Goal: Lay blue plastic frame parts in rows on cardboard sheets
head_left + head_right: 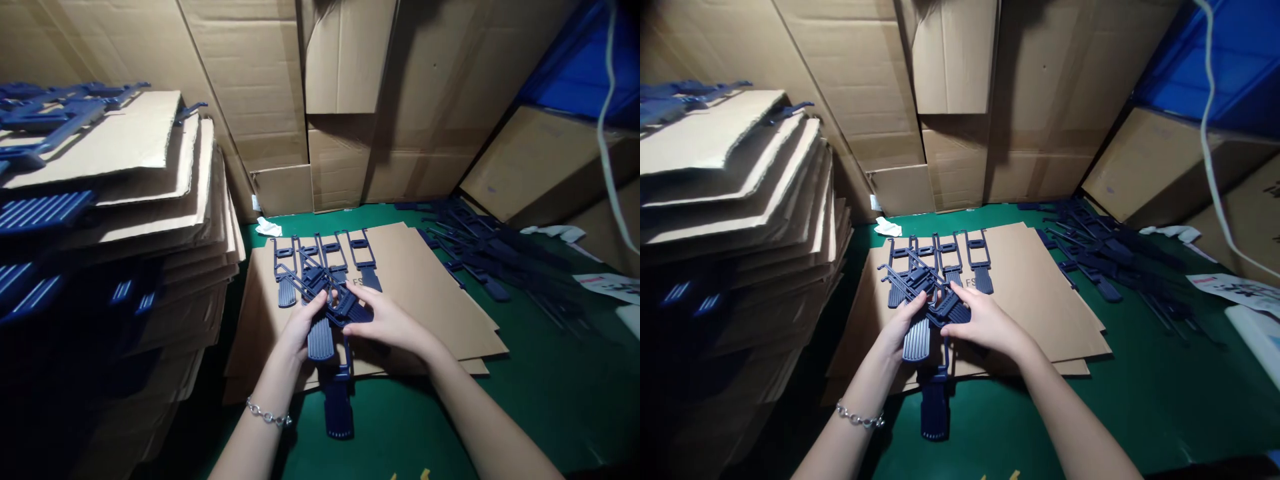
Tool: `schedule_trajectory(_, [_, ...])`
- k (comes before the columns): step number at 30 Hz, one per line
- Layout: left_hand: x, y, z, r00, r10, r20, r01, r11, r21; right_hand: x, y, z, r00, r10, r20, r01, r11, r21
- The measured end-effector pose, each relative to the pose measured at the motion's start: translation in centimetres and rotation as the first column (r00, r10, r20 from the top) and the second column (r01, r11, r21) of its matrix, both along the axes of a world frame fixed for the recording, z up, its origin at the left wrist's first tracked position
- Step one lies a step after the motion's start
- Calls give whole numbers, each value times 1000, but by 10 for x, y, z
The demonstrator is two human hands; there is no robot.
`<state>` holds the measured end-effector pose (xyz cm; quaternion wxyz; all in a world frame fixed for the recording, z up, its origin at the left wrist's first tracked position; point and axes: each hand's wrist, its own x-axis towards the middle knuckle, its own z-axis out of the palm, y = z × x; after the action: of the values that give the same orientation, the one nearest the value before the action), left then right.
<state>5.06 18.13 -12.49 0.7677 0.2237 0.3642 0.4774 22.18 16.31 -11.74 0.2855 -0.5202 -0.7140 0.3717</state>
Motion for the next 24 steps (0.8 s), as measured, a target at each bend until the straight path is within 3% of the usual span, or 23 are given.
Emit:
schedule_trajectory(5, [-1,-1,-2,998,-60,5,60,997,44,15,7,3,980,40,-197,-74,983,-170])
schedule_trajectory(8, [0,-3,3,995,-95,18,94,995,42,19,9,4,945,17,-328,-80,980,-181])
schedule_trajectory(11, [0,-5,9,994,-105,24,105,994,2,22,14,-3,878,-126,-462,30,977,-209])
schedule_trajectory(14, [0,-5,12,996,-90,19,91,994,-60,31,24,-15,785,-387,-484,273,917,-291])
schedule_trajectory(17, [1,-3,13,997,-72,2,72,992,-105,51,36,-26,704,-609,-366,524,792,-313])
schedule_trajectory(20, [3,-4,13,998,-65,7,65,989,-131,75,42,-29,679,-731,-69,703,674,-227])
schedule_trajectory(22, [4,-5,14,998,-66,5,66,989,-130,87,40,-27,649,-721,243,753,655,-66])
schedule_trajectory(24, [4,-6,14,997,-79,11,80,990,-119,92,36,-23,552,-677,487,728,676,114])
